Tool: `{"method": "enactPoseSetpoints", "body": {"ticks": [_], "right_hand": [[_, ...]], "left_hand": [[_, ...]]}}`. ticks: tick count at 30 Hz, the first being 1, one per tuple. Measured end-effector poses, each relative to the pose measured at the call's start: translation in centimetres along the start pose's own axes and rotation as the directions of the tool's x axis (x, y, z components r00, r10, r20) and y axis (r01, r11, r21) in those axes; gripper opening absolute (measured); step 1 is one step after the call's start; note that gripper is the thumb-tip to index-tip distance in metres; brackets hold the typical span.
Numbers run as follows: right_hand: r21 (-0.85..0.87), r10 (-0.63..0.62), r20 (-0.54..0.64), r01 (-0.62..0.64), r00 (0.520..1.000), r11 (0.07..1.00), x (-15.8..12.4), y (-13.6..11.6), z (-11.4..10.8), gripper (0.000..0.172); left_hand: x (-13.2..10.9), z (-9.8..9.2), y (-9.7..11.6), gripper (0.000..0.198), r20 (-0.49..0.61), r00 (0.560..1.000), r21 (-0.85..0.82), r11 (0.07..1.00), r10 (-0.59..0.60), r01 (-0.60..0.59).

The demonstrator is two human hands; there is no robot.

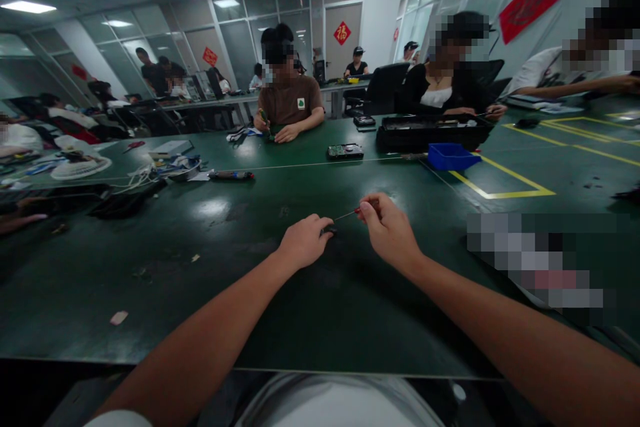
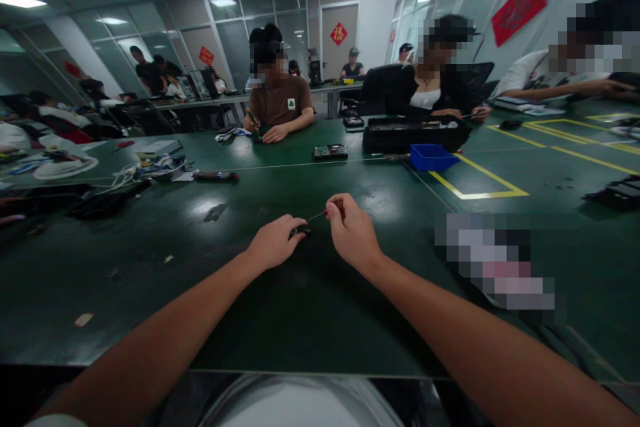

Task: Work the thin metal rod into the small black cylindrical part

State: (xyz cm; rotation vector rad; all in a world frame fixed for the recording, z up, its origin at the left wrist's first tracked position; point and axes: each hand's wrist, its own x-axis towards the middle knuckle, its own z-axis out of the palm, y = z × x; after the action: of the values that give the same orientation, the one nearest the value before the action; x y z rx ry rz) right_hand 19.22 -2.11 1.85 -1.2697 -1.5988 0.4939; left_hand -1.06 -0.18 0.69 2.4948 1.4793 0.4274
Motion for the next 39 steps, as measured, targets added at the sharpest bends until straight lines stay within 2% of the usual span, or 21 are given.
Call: {"method": "enactPoseSetpoints", "body": {"ticks": [6, 12, 18, 23, 26, 29, 32, 36, 39], "right_hand": [[-0.003, 0.004, -0.002, -0.004, 1.000, 1.000, 0.1, -0.2, 0.0, 0.019], [-0.002, 0.020, 0.027, -0.020, 0.999, 1.000, 0.0, -0.2, -0.1, 0.020], [-0.009, 0.014, 0.010, -0.014, 1.000, 1.000, 0.1, 0.1, 0.0, 0.020], [0.000, 0.012, 0.024, -0.012, 1.000, 1.000, 0.2, 0.3, 0.0, 0.021], [0.015, 0.021, 0.032, -0.021, 0.999, 1.000, 0.1, 0.1, -0.1, 0.021], [0.015, 0.025, 0.046, -0.025, 0.999, 1.000, 0.1, 0.0, -0.2, 0.021], [0.007, 0.018, 0.055, -0.018, 0.998, 1.000, 0.1, 0.0, -0.2, 0.022], [0.004, 0.014, 0.063, -0.014, 0.998, 1.000, 0.1, 0.0, -0.2, 0.023], [-0.002, 0.017, 0.066, -0.016, 0.998, 1.000, 0.1, 0.1, -0.2, 0.022]], "left_hand": [[0.2, 0.2, 0.2, 0.034, 0.014, 0.998, 0.119, 0.991, 0.055, -0.056], [0.3, -0.2, 0.1, 0.030, -0.020, 0.999, 0.086, 0.995, 0.047, -0.045], [0.0, -1.0, -0.8, 0.024, -0.077, 0.993, -0.149, 0.986, -0.087, 0.074], [0.0, -2.4, -2.2, 0.031, -0.113, 0.973, -0.476, 0.870, -0.202, 0.125], [0.1, -3.8, -2.8, 0.030, -0.110, 0.932, -0.706, 0.687, -0.344, 0.170], [-0.2, -5.5, -3.3, 0.029, -0.157, 0.872, -0.851, 0.511, -0.463, 0.118], [-1.1, -7.4, -4.3, 0.031, -0.228, 0.806, -0.900, 0.434, -0.547, 0.039], [-3.2, -9.5, -6.4, 0.028, -0.237, 0.734, -0.949, 0.314, -0.636, -0.034], [-5.3, -10.8, -8.3, 0.023, -0.216, 0.637, -0.971, 0.230, -0.740, -0.061]]}}
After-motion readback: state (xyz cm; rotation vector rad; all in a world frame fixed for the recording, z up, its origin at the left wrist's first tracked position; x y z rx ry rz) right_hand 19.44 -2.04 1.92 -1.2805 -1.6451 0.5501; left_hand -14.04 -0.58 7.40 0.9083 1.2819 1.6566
